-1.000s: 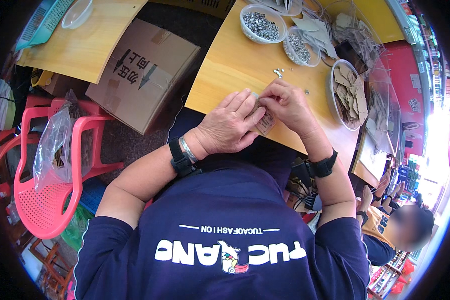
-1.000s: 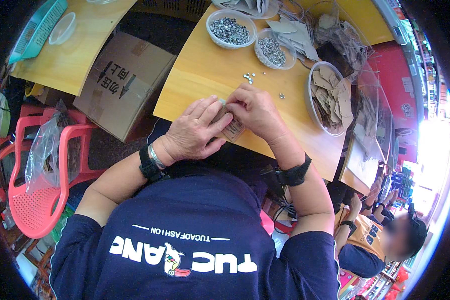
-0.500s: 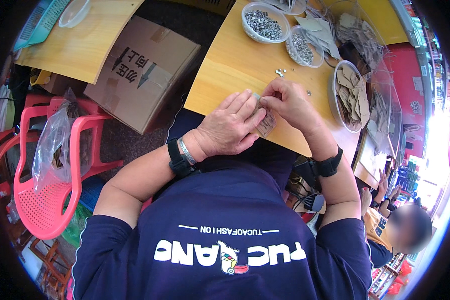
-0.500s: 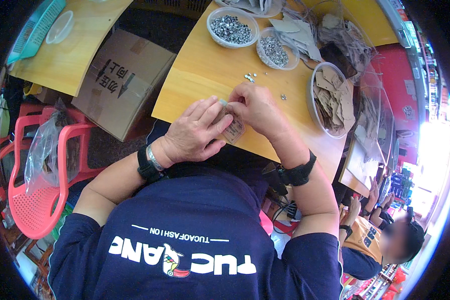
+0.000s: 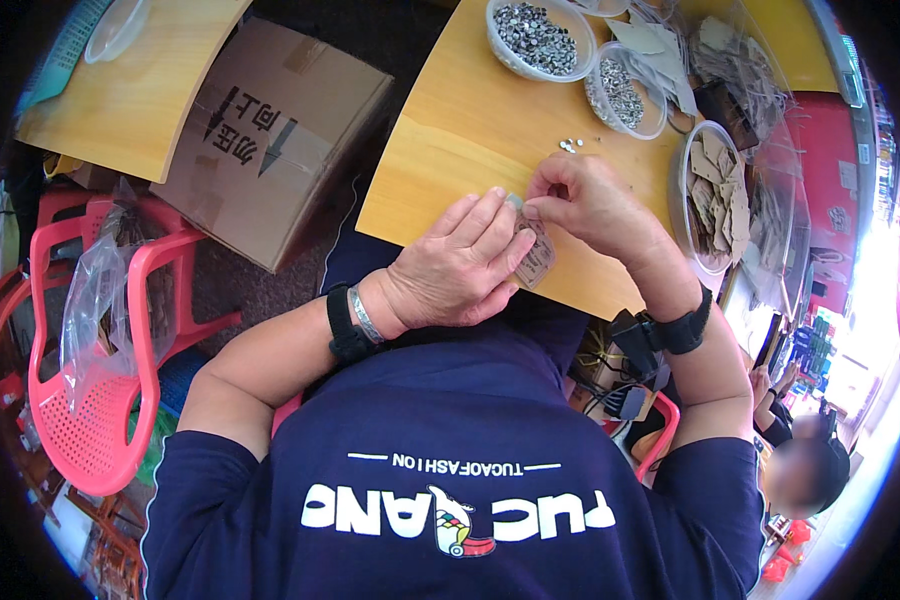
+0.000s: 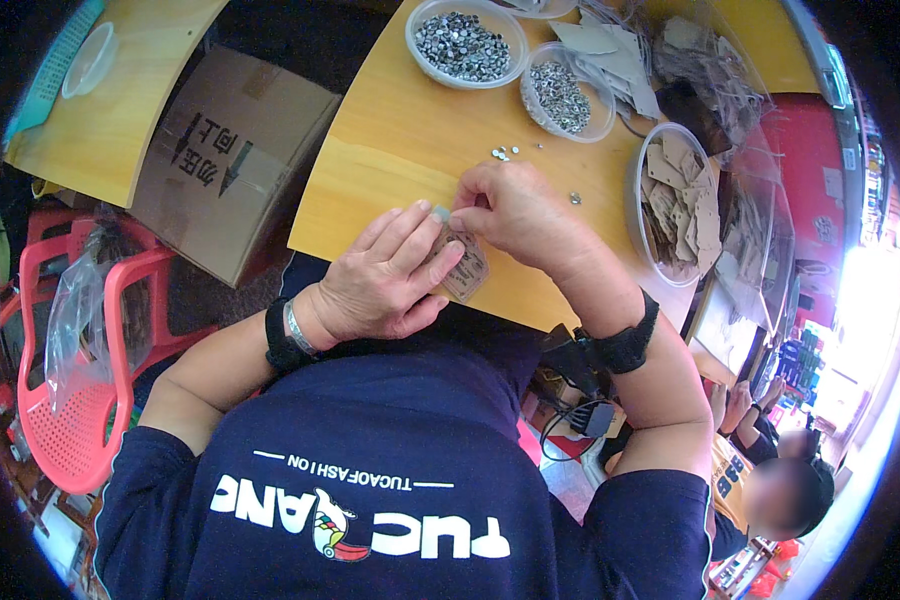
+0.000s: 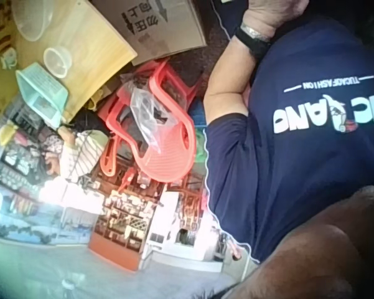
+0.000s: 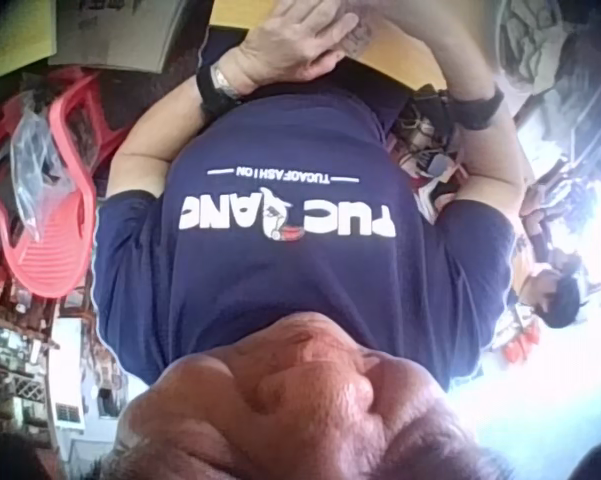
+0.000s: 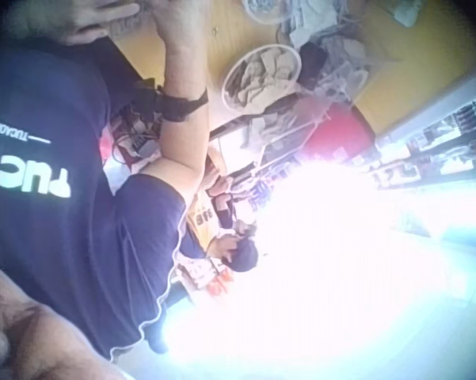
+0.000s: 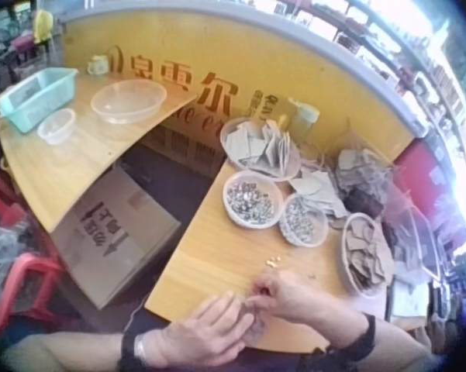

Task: Manually assembling small metal fasteners onto cardboard component parts.

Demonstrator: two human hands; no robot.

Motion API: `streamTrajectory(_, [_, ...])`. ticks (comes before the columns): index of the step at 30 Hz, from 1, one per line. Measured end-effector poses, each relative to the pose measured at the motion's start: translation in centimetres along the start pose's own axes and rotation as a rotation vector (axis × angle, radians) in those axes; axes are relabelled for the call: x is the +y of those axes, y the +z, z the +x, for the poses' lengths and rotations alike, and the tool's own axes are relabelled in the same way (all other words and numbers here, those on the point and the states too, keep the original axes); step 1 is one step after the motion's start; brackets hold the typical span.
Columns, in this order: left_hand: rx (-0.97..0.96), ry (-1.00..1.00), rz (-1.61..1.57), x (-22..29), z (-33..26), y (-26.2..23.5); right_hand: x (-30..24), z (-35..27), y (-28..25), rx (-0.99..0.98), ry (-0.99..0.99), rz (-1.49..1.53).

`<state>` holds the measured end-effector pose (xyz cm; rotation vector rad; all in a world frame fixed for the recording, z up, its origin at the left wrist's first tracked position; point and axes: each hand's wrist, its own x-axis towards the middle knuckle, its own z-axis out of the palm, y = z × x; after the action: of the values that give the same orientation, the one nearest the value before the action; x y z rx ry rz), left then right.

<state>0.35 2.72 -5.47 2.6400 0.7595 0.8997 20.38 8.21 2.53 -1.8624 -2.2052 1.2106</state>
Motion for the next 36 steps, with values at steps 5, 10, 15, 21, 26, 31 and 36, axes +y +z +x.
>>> streamTrajectory(5, [0.008, 0.004, 0.013, 0.1, 0.0, -0.1, 1.0, -1.0, 0.5, 0.063, -0.059, 0.103])
streamTrajectory(10, [-0.017, -0.005, 0.014, 0.2, -0.3, 0.0, 1.8, -3.7, 0.5, 0.335, -0.032, 0.155])
streamTrajectory(15, [-0.014, -0.003, -0.008, 0.3, -0.3, 0.0, 4.4, -3.4, -0.3, 0.667, 0.06, -0.043])
streamTrajectory(21, [-0.009, -0.016, -0.016, 0.6, -0.1, -0.4, 5.1, -1.7, 0.5, 0.694, 0.022, 0.064])
streamTrajectory(26, [0.037, -0.036, 0.012, 0.8, -0.3, 0.1, 4.0, -1.6, 1.1, 0.683, 0.088, 0.011])
streamTrajectory(31, [0.085, -0.089, 0.007, 0.9, -0.3, 0.1, 3.3, -1.8, 1.3, 0.661, 0.164, -0.084])
streamTrajectory(36, [0.087, -0.087, -0.001, 1.0, -0.3, 0.0, 2.6, -1.4, 1.6, 0.675, 0.227, -0.108])
